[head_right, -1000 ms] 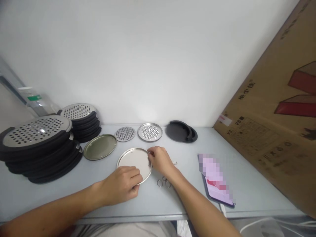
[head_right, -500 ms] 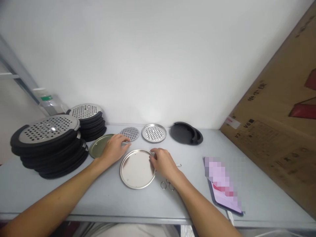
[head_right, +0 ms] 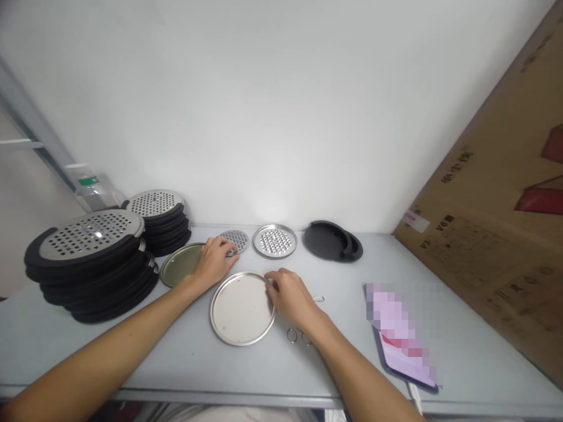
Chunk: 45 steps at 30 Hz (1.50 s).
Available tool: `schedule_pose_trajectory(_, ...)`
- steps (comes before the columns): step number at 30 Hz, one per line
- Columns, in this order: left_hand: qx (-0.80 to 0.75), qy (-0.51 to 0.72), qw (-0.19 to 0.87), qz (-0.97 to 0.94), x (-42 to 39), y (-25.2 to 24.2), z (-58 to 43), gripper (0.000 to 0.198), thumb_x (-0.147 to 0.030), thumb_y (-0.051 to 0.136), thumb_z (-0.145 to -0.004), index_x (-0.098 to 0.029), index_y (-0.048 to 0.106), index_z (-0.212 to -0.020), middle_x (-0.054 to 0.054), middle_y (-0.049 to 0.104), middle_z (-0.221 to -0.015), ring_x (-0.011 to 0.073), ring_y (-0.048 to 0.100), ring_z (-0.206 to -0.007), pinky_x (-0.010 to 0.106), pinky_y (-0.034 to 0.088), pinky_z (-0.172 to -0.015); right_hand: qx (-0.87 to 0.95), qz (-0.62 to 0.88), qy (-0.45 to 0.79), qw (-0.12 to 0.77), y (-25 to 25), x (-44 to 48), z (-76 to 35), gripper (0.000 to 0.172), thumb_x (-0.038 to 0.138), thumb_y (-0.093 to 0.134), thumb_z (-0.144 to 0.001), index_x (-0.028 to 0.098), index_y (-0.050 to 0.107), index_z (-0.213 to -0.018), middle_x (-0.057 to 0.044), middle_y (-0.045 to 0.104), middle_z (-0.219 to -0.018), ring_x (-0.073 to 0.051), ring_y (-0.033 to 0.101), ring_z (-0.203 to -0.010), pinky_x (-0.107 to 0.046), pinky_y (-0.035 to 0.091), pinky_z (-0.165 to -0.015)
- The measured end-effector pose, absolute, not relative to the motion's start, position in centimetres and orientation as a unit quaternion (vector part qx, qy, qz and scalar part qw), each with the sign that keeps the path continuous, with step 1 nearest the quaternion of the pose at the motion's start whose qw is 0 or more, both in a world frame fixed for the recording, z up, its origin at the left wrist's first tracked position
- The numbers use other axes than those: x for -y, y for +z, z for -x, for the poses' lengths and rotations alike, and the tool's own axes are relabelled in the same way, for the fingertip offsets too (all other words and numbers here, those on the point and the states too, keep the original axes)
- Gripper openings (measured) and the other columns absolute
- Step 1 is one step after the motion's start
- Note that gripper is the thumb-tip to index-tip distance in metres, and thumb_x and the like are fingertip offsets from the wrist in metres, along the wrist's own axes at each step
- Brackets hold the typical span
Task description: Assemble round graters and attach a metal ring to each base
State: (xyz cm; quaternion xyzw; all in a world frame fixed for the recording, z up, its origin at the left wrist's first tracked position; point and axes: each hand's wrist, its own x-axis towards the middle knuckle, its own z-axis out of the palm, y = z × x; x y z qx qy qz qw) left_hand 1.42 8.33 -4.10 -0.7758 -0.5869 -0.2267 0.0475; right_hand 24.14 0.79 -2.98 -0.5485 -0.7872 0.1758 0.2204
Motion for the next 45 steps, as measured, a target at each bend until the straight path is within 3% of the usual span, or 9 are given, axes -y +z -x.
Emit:
schedule_pose_trajectory(9,0.586,-0.248,0.046,0.77,-8.9,-4.3,-1.7,0.015,-0.036,0.072,-0.078,-0.024,0.07,-0.088,0.006,0.063,-0.105,0.0272,0.051,-0.105,0.042,0.04,-0.089,0.804,0.523,0.18,0.218,-2.8,-0.7,-24.1,0.03,0.021,0.044,-0.09,0.022,0.069,-0.106,-0.006,0.065,-0.087,-0.02,0.06,-0.08,-0.027,0.04,-0.071)
schedule_pose_trajectory(16,0.584,-0.277,0.047,0.761,-9.3,-4.4,-2.1,0.008,-0.029,0.073,-0.076,-0.022,0.07,-0.078,0.006,0.065,-0.102,0.028,0.052,-0.103,0.045,0.037,-0.093,0.801,0.524,0.182,0.224,-3.1,-0.8,-24.1,0.028,0.023,0.048,-0.089,0.021,0.068,-0.109,-0.006,0.065,-0.087,-0.02,0.06,-0.08,-0.028,0.041,-0.071)
schedule_pose_trajectory(30,0.529,-0.376,0.011,0.76,-9.0,-2.1,-1.0,0.008,-0.031,0.069,-0.08,-0.023,0.07,-0.079,0.003,0.066,-0.098,0.0219,0.057,-0.099,0.036,0.044,-0.094,0.793,0.533,0.179,0.232,-3.0,-1.0,-24.2,0.032,0.024,0.048,-0.089,0.02,0.067,-0.114,-0.007,0.069,-0.091,-0.021,0.062,-0.082,-0.028,0.043,-0.073)
schedule_pose_trajectory(36,0.471,-0.388,-0.041,0.792,-5.6,0.3,-1.0,0.006,-0.03,0.069,-0.08,-0.024,0.07,-0.081,0.002,0.064,-0.103,0.0209,0.057,-0.103,0.036,0.045,-0.094,0.748,0.568,0.179,0.292,-3.1,-1.6,-24.4,0.035,0.027,0.044,-0.091,0.016,0.066,-0.116,-0.011,0.072,-0.099,-0.022,0.065,-0.086,-0.031,0.045,-0.079)
schedule_pose_trajectory(42,0.379,-0.345,-0.079,0.855,0.1,2.4,-1.6,0.005,-0.03,0.067,-0.082,-0.025,0.068,-0.083,0.003,0.062,-0.111,0.0226,0.054,-0.109,0.04,0.043,-0.098,0.679,0.582,0.247,0.374,-2.4,-1.8,-24.6,0.037,0.034,0.039,-0.094,0.017,0.063,-0.117,-0.005,0.072,-0.081,-0.018,0.065,-0.067,-0.03,0.047,-0.072)
schedule_pose_trajectory(45,0.357,-0.322,-0.104,0.871,2.6,1.8,-1.8,0.005,-0.03,0.066,-0.083,-0.026,0.067,-0.084,0.004,0.062,-0.114,0.0241,0.054,-0.108,0.044,0.043,-0.098,0.675,0.574,0.282,0.368,-2.0,-1.6,-24.5,0.036,0.037,0.038,-0.094,0.017,0.066,-0.106,-0.003,0.07,-0.074,-0.016,0.061,-0.057,-0.029,0.047,-0.067)
